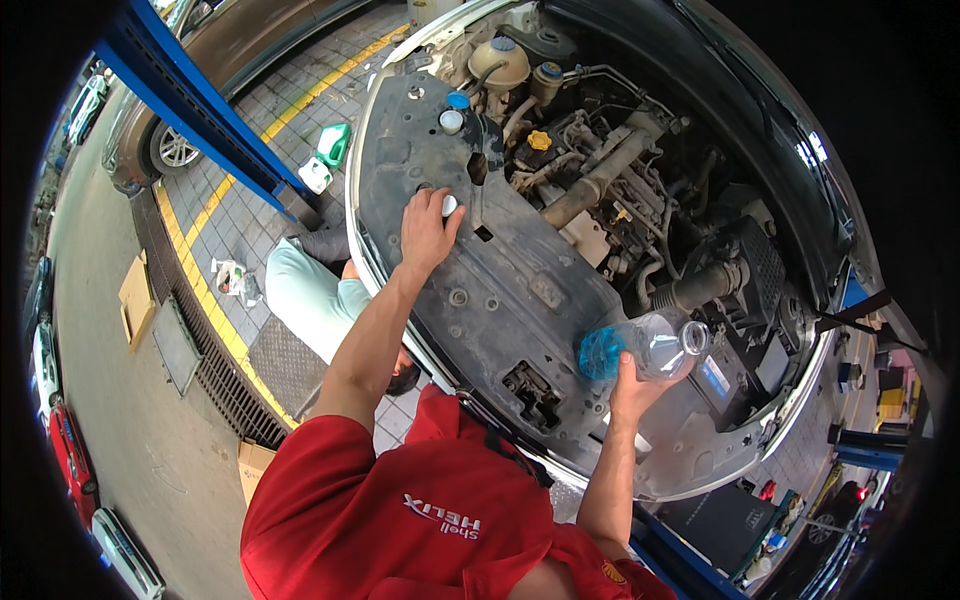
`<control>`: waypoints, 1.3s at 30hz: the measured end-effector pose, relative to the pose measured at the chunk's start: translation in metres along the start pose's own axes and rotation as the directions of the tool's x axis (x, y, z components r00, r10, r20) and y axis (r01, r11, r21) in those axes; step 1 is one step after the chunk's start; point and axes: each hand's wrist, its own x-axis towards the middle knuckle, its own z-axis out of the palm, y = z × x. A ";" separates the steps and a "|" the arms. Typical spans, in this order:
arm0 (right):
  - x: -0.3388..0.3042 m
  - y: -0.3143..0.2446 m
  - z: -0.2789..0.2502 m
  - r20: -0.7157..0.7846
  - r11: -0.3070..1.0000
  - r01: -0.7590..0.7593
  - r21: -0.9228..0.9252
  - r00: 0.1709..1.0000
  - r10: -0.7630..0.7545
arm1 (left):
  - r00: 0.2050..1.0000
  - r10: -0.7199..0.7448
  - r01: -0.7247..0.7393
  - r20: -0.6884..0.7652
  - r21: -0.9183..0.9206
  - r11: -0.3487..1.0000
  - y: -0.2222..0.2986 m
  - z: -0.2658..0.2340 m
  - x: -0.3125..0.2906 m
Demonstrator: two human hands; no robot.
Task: The person retrieves a blue liquid bottle from a shop shelf, carries it to a white car with its hood open, and pours the liquid into the windshield washer fluid reservoir. The person then closes the reservoir cap and checks the engine oil level using the dipstick.
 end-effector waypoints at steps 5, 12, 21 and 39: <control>0.000 0.000 0.000 -0.001 1.000 -0.013 0.011 1.000 0.013 | 1.000 0.011 -0.011 -0.017 0.003 1.000 -0.001 0.001 0.000; -0.001 0.005 -0.002 -0.013 1.000 -0.030 -0.006 0.999 0.030 | 1.000 0.006 -0.006 0.000 0.001 1.000 -0.002 0.001 0.000; -0.003 0.005 -0.003 -0.011 0.999 -0.028 -0.023 1.000 0.028 | 1.000 -0.001 0.001 0.004 0.002 1.000 -0.002 0.001 0.000; -0.002 0.004 -0.003 -0.016 1.000 -0.023 -0.005 1.000 0.023 | 1.000 -0.020 0.020 0.019 0.014 1.000 -0.002 0.001 0.000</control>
